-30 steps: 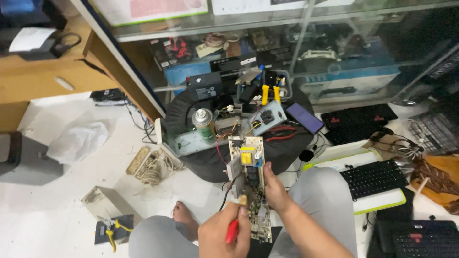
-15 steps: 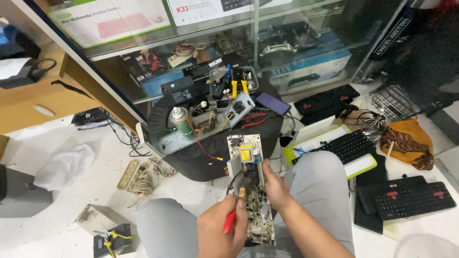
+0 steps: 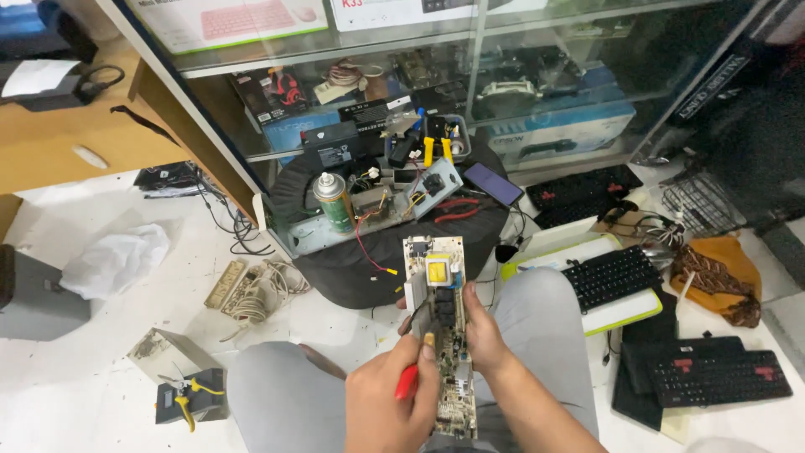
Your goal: The person is cleaning a large circuit board by repeatedly applying a cleaning spray and then scrubbing the surface with a handheld brush.
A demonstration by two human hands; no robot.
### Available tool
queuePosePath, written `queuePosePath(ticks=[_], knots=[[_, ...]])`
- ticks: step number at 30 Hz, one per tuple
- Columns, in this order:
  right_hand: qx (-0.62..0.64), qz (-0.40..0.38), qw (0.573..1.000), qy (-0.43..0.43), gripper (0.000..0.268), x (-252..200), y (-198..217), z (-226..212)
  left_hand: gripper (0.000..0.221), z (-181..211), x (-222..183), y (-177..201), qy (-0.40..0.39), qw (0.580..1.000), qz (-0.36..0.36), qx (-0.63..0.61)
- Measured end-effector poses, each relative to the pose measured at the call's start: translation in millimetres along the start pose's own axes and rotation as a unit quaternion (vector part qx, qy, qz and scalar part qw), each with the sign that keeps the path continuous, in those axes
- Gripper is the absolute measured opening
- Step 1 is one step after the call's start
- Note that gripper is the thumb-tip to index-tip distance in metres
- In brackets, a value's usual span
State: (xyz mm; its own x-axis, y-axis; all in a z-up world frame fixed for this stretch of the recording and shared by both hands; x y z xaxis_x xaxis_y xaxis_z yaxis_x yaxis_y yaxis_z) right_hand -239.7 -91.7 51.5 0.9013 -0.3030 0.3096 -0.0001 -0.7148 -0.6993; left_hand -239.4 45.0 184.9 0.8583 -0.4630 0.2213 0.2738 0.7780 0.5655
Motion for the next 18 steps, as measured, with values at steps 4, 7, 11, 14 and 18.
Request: queuePosePath(ticks=[4,7,11,14,18], knots=[[0.022,-0.011,0.999,-0.035,0.074,3.9,-3.8,12.3,0.009,-4.2,-7.0,15.6,-0.005,0.997,0.077,-0.015],[0.05,-0.027,0.997,-0.043,0.07,9.3,-3.0,20.1,0.007,-17.1,-14.2,16.4,0.068,0.997,0.032,0.005],[0.025,-0.042,0.997,-0.056,0.077,10.6,-15.1,25.0,0.014,-2.8,-27.5,44.5,0.015,0.993,0.1,-0.067],[0.015,-0.071,0.995,-0.064,0.078,11.3,-13.9,28.8,0.01,-4.6,-32.8,40.3,0.009,0.996,0.078,-0.043],[-0.02,-0.016,0.996,-0.082,0.085,7.9,23.0,42.4,0.012,-3.1,-38.0,47.0,0.018,0.992,0.085,-0.096]])
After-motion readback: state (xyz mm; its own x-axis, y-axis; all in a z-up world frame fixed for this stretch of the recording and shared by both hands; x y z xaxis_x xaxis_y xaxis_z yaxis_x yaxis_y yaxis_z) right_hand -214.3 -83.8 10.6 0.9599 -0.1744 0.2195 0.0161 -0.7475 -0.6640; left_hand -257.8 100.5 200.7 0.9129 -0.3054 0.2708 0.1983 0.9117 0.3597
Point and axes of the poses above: each hand's wrist, its own x-axis towards the middle knuckle, its own y-axis out of the back of the hand, z = x × y, the point moved 9 cm from there along x, towards the middle knuckle, and after that the axes turned 12 degrees about y, right-handed, at the moved point
